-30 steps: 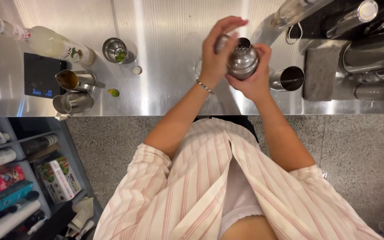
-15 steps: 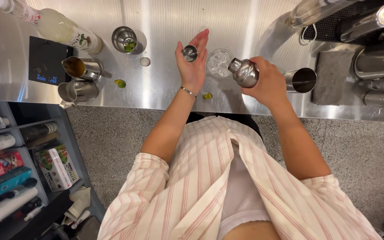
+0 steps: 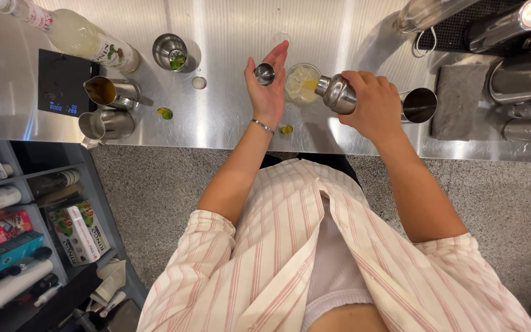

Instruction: The person prepares a cocktail by pouring liquids from bottles and pitchers into a metal shaker on a digital scale. They add lime wedges, shake the mixture, and then pour the drink into a glass filled with ice. The process is repeated to make a second drink.

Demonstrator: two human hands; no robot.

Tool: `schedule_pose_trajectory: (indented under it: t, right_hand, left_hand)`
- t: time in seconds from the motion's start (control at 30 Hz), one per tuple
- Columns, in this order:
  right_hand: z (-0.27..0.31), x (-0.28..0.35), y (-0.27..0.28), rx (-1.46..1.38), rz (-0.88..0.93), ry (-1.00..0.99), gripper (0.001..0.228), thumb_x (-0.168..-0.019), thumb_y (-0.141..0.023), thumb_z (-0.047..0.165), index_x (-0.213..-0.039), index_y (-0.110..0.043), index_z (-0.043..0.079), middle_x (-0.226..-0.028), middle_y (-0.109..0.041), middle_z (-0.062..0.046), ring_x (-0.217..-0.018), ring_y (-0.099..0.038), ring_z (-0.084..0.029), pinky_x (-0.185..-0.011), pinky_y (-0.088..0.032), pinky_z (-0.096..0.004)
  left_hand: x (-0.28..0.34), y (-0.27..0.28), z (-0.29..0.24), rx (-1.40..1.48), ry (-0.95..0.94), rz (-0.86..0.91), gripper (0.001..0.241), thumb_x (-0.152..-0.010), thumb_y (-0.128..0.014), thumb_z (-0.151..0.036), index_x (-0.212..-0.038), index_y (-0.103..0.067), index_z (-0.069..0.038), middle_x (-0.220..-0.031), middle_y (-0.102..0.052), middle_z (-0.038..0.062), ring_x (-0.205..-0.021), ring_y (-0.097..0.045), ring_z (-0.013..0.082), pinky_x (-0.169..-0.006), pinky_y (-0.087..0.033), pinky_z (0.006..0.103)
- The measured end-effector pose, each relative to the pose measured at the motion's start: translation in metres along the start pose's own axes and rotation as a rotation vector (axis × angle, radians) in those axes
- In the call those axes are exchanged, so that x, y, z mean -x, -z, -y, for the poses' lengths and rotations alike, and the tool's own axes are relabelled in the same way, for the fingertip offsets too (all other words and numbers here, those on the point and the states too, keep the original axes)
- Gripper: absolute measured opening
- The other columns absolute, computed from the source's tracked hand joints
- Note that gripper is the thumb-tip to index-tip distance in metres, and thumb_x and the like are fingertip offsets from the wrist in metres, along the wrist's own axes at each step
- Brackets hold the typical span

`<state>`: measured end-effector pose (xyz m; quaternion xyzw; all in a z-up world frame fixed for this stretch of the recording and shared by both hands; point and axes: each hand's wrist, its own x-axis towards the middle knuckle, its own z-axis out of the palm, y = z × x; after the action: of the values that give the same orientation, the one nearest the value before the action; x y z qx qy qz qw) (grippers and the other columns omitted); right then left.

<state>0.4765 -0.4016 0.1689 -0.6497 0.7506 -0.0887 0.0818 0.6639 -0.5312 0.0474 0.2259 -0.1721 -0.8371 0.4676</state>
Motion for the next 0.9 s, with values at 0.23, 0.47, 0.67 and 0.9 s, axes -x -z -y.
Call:
schedule_pose_trajectory:
  t: [0.23, 0.47, 0.67, 0.9]
  right_hand:
    - [0.000, 0.002, -0.003, 0.026, -0.012, 0.016, 0.083, -0.056, -0.096, 0.026, -0.132, -0.064, 0.015, -0.125, -0.067, -0.010, -0.107, -0.063, -0.037, -0.090, -0.050, -0.048]
    - [-0.002, 0.004, 0.007, 0.032, -0.051, 0.027, 0.080, -0.056, -0.094, 0.024, -0.131, -0.066, 0.018, -0.124, -0.068, -0.007, -0.106, -0.064, -0.035, -0.093, -0.050, -0.046]
    - [-0.005, 0.004, 0.016, 0.065, -0.052, 0.030, 0.081, -0.056, -0.093, 0.023, -0.132, -0.067, 0.018, -0.123, -0.068, -0.007, -0.104, -0.064, -0.035, -0.092, -0.050, -0.045]
    - [-0.005, 0.005, 0.021, 0.075, -0.052, 0.037, 0.082, -0.057, -0.092, 0.023, -0.134, -0.066, 0.018, -0.124, -0.068, -0.007, -0.104, -0.064, -0.034, -0.093, -0.049, -0.045]
  left_hand:
    - [0.001, 0.004, 0.003, -0.025, -0.050, 0.016, 0.073, -0.109, -0.024, -0.053, -0.140, -0.059, 0.004, -0.154, -0.053, 0.015, -0.157, -0.031, 0.0260, -0.132, -0.014, 0.0406]
    - [-0.003, 0.003, 0.007, -0.071, -0.061, 0.017, 0.074, -0.109, -0.024, -0.053, -0.138, -0.060, 0.004, -0.153, -0.055, 0.015, -0.156, -0.032, 0.0276, -0.131, -0.016, 0.0422]
    - [-0.002, 0.000, 0.002, -0.091, -0.036, 0.015, 0.073, -0.109, -0.023, -0.054, -0.139, -0.060, 0.001, -0.153, -0.055, 0.012, -0.157, -0.031, 0.0257, -0.130, -0.015, 0.0413]
    - [-0.007, 0.007, 0.004, -0.106, -0.046, 0.004, 0.072, -0.109, -0.023, -0.053, -0.138, -0.061, 0.001, -0.153, -0.055, 0.013, -0.157, -0.032, 0.0257, -0.130, -0.015, 0.0407]
